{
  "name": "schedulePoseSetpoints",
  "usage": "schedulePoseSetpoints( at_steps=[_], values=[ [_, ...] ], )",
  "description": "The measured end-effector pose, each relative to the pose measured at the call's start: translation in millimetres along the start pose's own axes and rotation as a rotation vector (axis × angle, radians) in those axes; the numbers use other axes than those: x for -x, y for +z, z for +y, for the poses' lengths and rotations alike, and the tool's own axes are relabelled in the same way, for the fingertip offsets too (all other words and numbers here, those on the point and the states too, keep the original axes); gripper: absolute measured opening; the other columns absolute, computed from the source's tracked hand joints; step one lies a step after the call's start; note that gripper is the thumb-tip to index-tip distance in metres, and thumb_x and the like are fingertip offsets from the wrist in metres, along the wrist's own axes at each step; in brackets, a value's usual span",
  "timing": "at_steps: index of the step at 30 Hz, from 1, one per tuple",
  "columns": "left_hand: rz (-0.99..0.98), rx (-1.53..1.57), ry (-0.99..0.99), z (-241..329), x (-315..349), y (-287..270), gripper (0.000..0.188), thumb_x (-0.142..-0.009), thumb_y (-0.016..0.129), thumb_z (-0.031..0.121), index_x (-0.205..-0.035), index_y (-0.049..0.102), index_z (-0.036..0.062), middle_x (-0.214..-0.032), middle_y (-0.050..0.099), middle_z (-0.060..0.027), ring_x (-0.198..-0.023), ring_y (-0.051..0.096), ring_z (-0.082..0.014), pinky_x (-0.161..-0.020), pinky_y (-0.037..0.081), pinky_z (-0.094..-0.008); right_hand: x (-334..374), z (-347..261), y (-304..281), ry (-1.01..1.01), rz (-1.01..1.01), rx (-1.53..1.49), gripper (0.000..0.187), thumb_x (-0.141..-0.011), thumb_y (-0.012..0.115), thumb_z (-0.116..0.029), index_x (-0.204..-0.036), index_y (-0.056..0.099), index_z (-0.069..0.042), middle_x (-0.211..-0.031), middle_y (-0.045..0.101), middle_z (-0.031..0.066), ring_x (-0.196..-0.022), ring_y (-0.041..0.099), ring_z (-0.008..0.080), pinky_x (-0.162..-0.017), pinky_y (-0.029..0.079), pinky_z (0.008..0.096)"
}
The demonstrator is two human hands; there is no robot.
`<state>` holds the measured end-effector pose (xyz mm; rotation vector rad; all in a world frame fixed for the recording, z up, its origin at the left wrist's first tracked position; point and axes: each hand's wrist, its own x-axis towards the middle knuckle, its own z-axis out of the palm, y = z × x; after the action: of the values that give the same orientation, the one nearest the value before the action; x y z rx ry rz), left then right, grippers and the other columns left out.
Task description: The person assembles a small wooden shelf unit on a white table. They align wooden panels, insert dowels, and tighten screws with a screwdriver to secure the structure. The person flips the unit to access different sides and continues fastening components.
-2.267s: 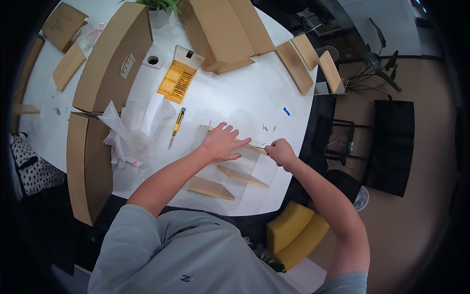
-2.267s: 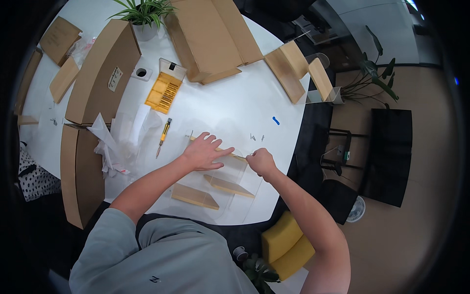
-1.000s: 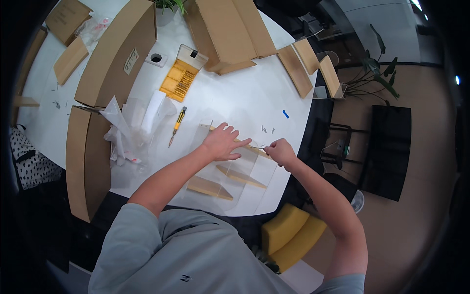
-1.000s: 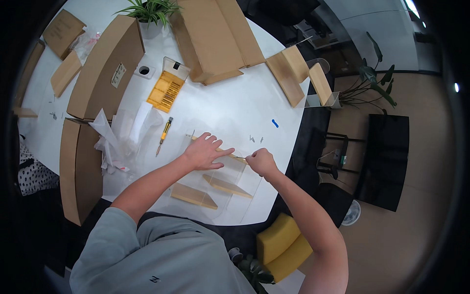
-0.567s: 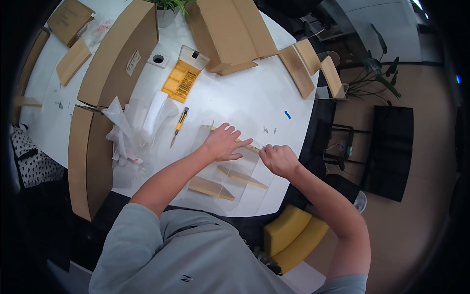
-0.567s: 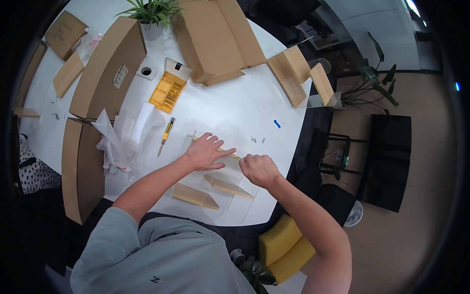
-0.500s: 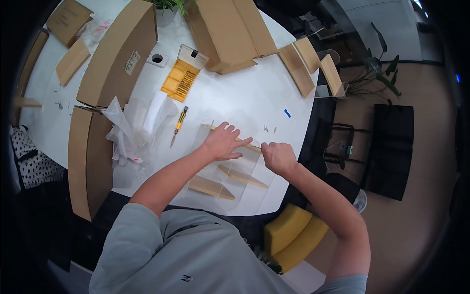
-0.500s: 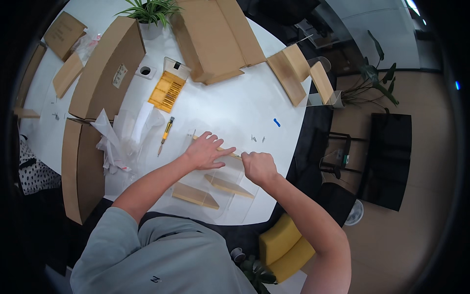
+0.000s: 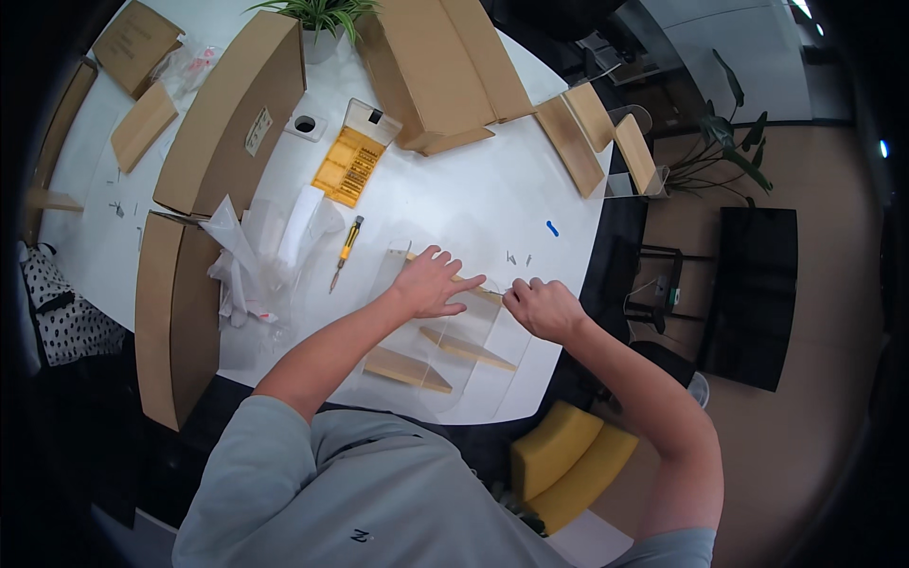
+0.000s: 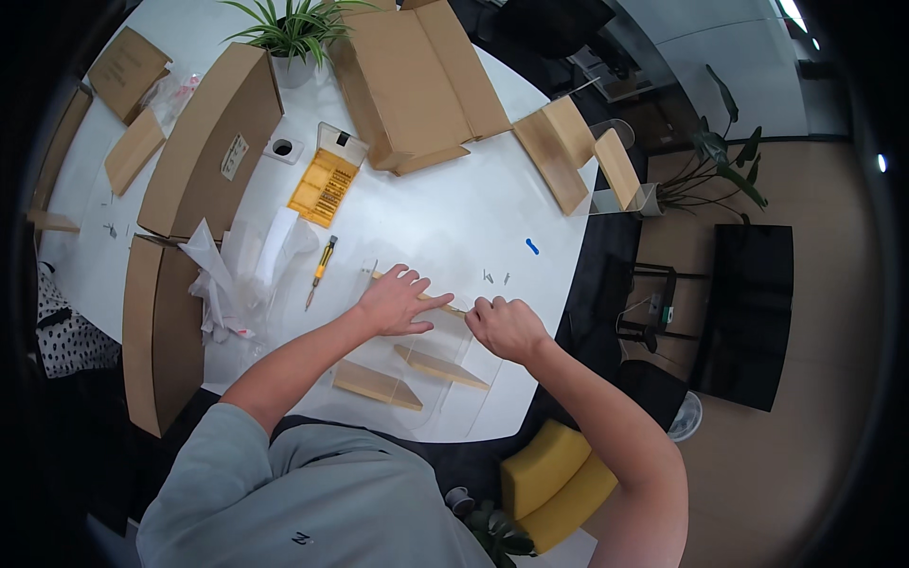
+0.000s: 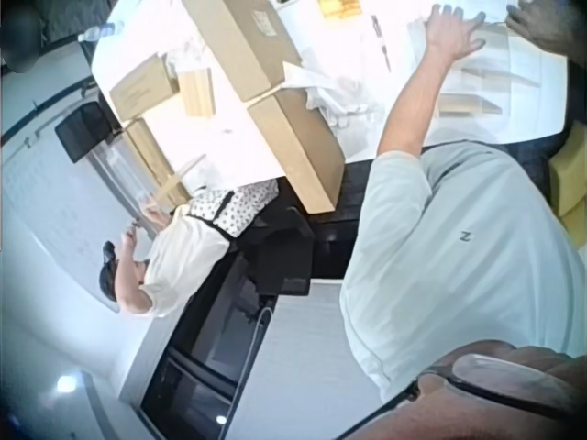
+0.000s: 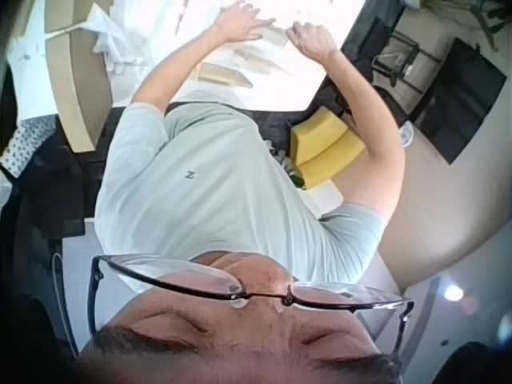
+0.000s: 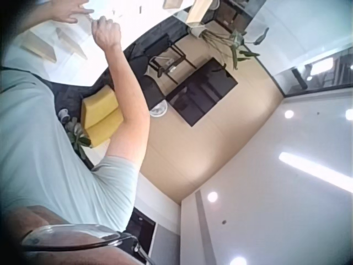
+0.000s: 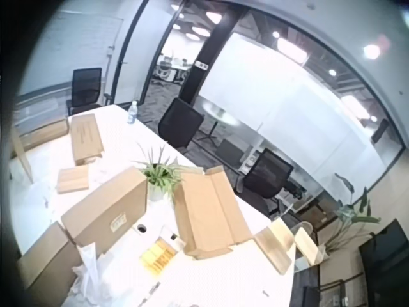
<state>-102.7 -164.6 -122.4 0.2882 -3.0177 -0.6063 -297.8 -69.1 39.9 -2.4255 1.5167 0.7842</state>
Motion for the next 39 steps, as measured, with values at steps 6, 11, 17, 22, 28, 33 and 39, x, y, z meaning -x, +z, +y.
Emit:
schedulePoseSetpoints(
  at_steps=[6,11,17,22,28,33,39],
  values=[
    [0.036,0.001,0.008,-1,0,3,0.066,-0.098,0.052,0.061,-0.157,0.041,0.0345,-0.120,0.063,-0.0091,-0.112,0.060,-0.0255,-0.105,0.041,-0.0437,-16,-11,11,0.491,-0.155,-0.413,0.021,-0.092,0.062,-0.019,-0.085,0.067,0.001,-0.070,0.069,0.0196,-0.067,0.072,0.0351,-0.058,0.056,0.0436],
    [-0.033,0.025,0.000,-1,-3,-8,0.066,-0.097,0.054,0.061,-0.157,0.042,0.0339,-0.126,0.063,-0.0099,-0.116,0.060,-0.0256,-0.107,0.040,-0.0437,-23,1,8,0.804,-0.276,-0.675,0.033,-0.098,0.058,-0.024,-0.083,0.069,0.002,-0.081,0.072,0.0263,-0.073,0.073,0.0405,-0.064,0.058,0.0480],
    [0.002,0.016,-0.007,0,-1,-1,0.067,-0.097,0.055,0.060,-0.157,0.042,0.0342,-0.123,0.063,-0.0095,-0.115,0.060,-0.0250,-0.106,0.041,-0.0440,-3,-10,0,0.114,-0.014,0.083,0.015,-0.095,0.059,-0.017,-0.088,0.064,-0.005,-0.074,0.067,0.0124,-0.064,0.071,0.0252,-0.056,0.055,0.0365],
    [-0.011,0.027,-0.005,-1,0,-2,0.066,-0.097,0.055,0.060,-0.156,0.043,0.0347,-0.123,0.063,-0.0098,-0.116,0.060,-0.0257,-0.108,0.040,-0.0437,-1,-8,20,0.058,-0.021,-0.005,0.016,-0.091,0.063,-0.016,-0.084,0.066,-0.002,-0.069,0.066,0.0120,-0.061,0.069,0.0236,-0.051,0.053,0.0363],
    [-0.015,0.024,0.000,-2,-2,-5,0.065,-0.097,0.055,0.059,-0.156,0.043,0.0344,-0.127,0.063,-0.0112,-0.117,0.060,-0.0266,-0.108,0.040,-0.0436,-23,11,16,1.120,-0.379,-1.198,0.033,-0.088,0.067,-0.025,-0.079,0.073,0.006,-0.065,0.068,0.0205,-0.069,0.073,0.0331,-0.057,0.056,0.0403],
    [-0.075,0.035,-0.012,0,-3,-9,0.066,-0.097,0.054,0.060,-0.157,0.042,0.0346,-0.130,0.063,-0.0121,-0.118,0.061,-0.0270,-0.107,0.041,-0.0440,-9,-9,-2,0.410,-0.159,-0.188,0.024,-0.098,0.060,-0.026,-0.091,0.062,-0.002,-0.076,0.070,0.0151,-0.068,0.072,0.0297,-0.054,0.054,0.0374],
    [-0.026,0.005,-0.005,1,-1,-5,0.067,-0.097,0.056,0.060,-0.157,0.042,0.0346,-0.128,0.064,-0.0118,-0.117,0.061,-0.0268,-0.106,0.042,-0.0433,3,-1,9,-0.058,0.068,0.087,0.016,-0.092,0.061,-0.019,-0.084,0.062,-0.005,-0.077,0.071,0.0163,-0.072,0.073,0.0315,-0.055,0.054,0.0394]
  ],
)
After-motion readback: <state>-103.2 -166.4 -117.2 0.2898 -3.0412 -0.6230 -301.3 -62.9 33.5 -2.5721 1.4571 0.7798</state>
